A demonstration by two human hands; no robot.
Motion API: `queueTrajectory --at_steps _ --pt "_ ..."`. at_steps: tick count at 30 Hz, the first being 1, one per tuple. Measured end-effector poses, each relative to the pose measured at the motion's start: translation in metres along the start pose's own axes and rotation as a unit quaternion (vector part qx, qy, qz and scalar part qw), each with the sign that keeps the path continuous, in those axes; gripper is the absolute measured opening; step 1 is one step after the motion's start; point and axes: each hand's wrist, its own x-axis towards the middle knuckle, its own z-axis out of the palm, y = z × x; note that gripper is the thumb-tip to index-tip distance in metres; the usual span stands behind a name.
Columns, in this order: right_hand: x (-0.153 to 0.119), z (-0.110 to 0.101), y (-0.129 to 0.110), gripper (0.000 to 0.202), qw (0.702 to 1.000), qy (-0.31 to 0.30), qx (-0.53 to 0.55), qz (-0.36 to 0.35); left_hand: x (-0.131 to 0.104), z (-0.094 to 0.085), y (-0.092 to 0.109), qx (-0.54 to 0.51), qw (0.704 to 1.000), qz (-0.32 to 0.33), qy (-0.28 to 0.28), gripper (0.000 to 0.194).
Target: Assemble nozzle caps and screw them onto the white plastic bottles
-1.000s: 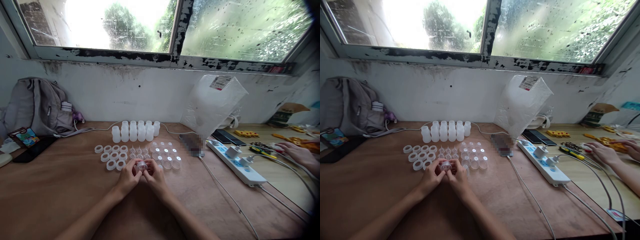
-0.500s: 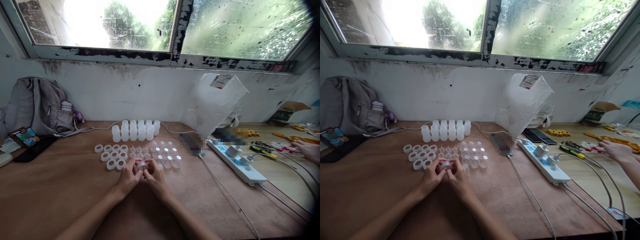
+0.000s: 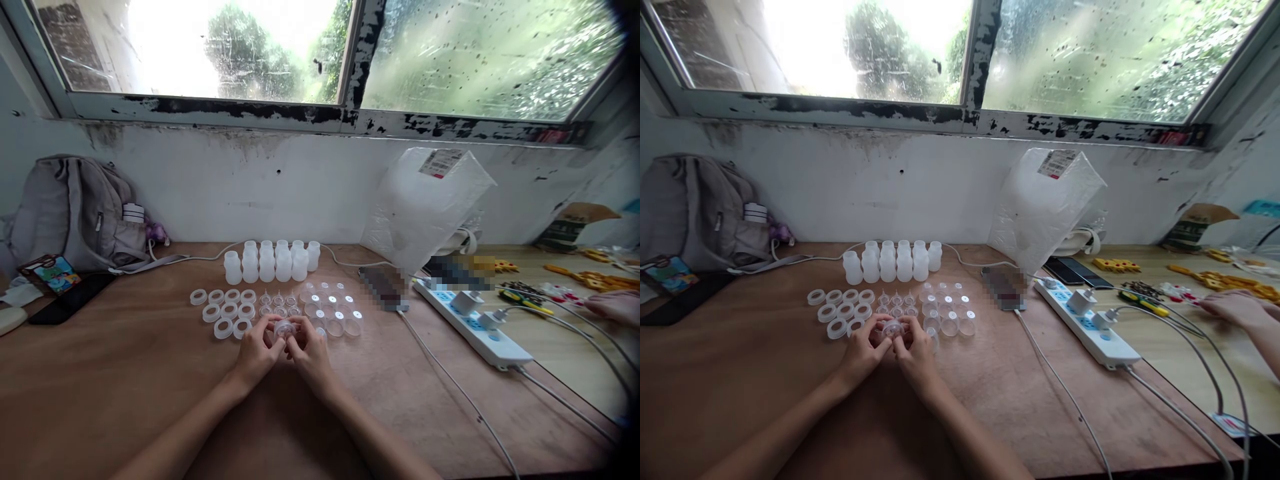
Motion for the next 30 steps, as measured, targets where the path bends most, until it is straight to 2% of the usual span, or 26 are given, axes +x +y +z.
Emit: queueTrajectory --at_steps 6,13,18,22,30 --pt "0.0003 -0.0028 -0.0051 0.015 0.999 -0.003 0.046 0.009 0.0007 -0.0034 0.0028 -0.072 0.997 -0.004 -0.007 0.023" --pt "0.0014 -0.0040 -0.0087 0.020 0.996 -0.001 0.087 0.016 -0.0008 -0.0033 0.0036 -0.093 0.996 -0.015 -0.005 0.020" --pt "0.0001 -0.0030 -0.0041 0.022 0.996 -0.017 0.076 0.052 -0.0014 -0.0007 0.0014 -0.133 0.991 -0.026 -0.014 0.018" --pt "-0.0004 -0.0021 -0.0033 0.024 0.996 -0.010 0.066 0.051 -0.0027 0.0030 0.0002 -0.158 0.987 -0.036 -0.011 0.018" --pt "0.0001 -0.0023 -0.0068 0.024 0.996 -0.012 0.073 0.052 -0.0032 0.0027 0.0024 -0.144 0.989 -0.040 -0.001 0.019"
